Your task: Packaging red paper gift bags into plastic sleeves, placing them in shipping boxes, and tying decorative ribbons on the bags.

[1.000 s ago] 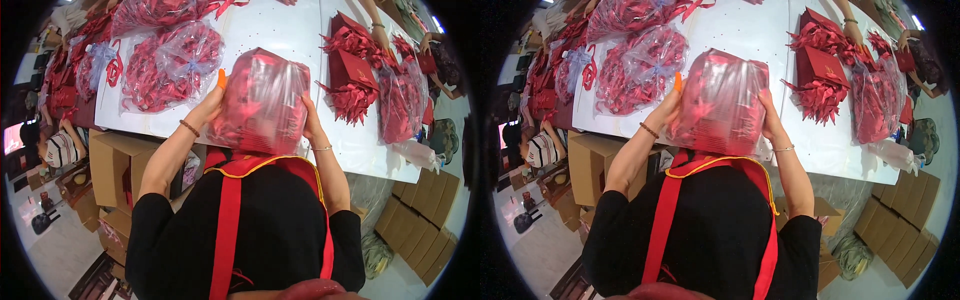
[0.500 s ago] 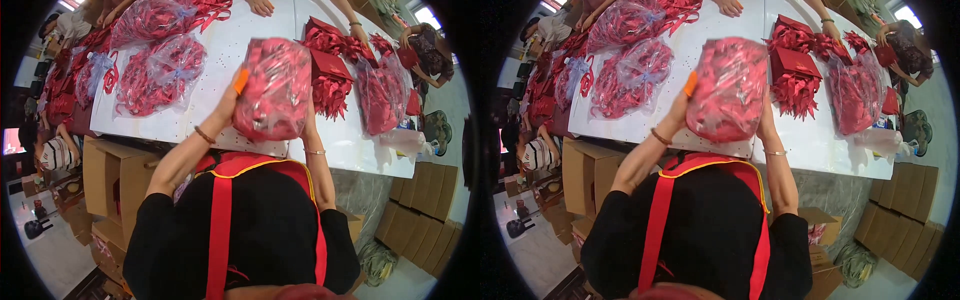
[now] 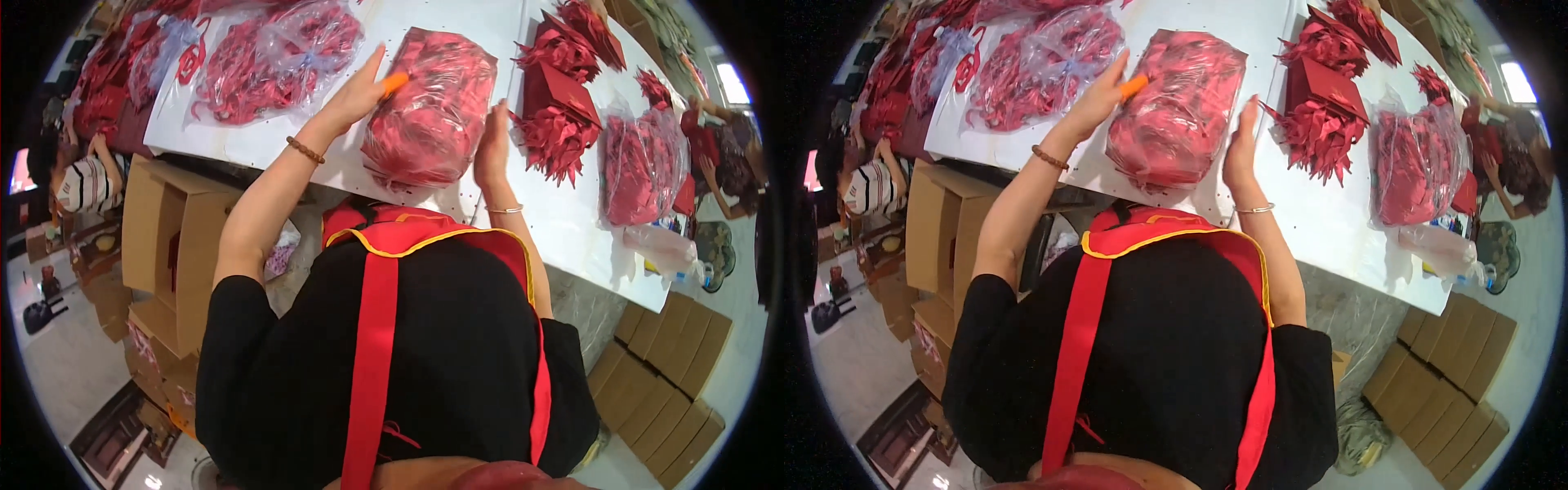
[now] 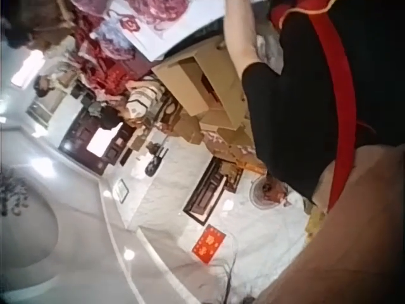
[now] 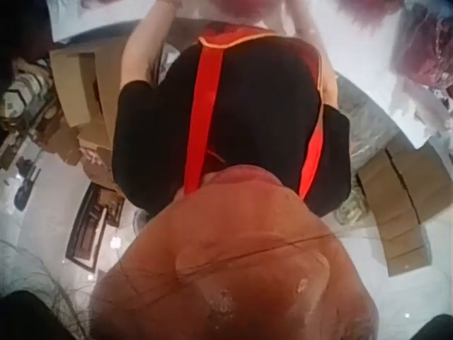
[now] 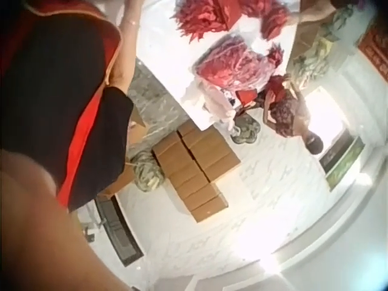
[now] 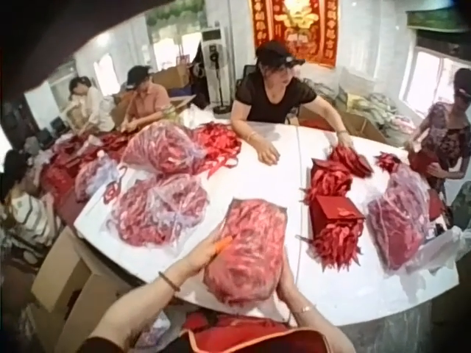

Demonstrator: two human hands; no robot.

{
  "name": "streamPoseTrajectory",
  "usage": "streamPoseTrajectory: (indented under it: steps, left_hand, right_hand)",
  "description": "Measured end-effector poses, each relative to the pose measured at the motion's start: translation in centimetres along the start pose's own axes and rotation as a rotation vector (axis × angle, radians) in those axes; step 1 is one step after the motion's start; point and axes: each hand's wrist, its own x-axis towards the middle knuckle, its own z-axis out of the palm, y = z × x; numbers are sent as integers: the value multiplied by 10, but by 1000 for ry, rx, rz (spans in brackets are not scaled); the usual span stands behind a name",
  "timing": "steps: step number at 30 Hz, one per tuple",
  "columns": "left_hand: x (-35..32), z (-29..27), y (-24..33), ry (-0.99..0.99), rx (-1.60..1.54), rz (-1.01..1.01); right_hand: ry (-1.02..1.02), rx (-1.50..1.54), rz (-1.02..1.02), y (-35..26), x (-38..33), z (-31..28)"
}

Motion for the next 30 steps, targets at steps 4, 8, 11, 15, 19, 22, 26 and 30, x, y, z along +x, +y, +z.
streamPoseTrajectory:
  steps: [4,8,11,15,19,22,26,30]
  left_hand:
    - [-8,15,71,-38,668,585]
    - [-24,64,35,17,1032,718]
    - [-29,62,32,-21,1020,701]
    - [-28,62,34,-43,951,659]
    - [-29,58,34,-84,974,611]
    - [-26,57,27,-75,901,599]
    - [-23,53,27,-62,869,625]
    - [-24,54,27,-87,826,637]
  right_hand:
    - [69,-64,-91,-64,31,22]
    - [12,-988,-594,-76,83,33]
    - [-170,-1394,-671,-78,101,49]
    - [-542,-1445,-651,-57,126,53]
    - [-511,-1470,-606,-60,114,58]
    - [-471,-1426,-451,-81,103,71]
    - [-453,-1476,-377,-85,102,76]
    - [-488,-1482,-394,-85,101,68]
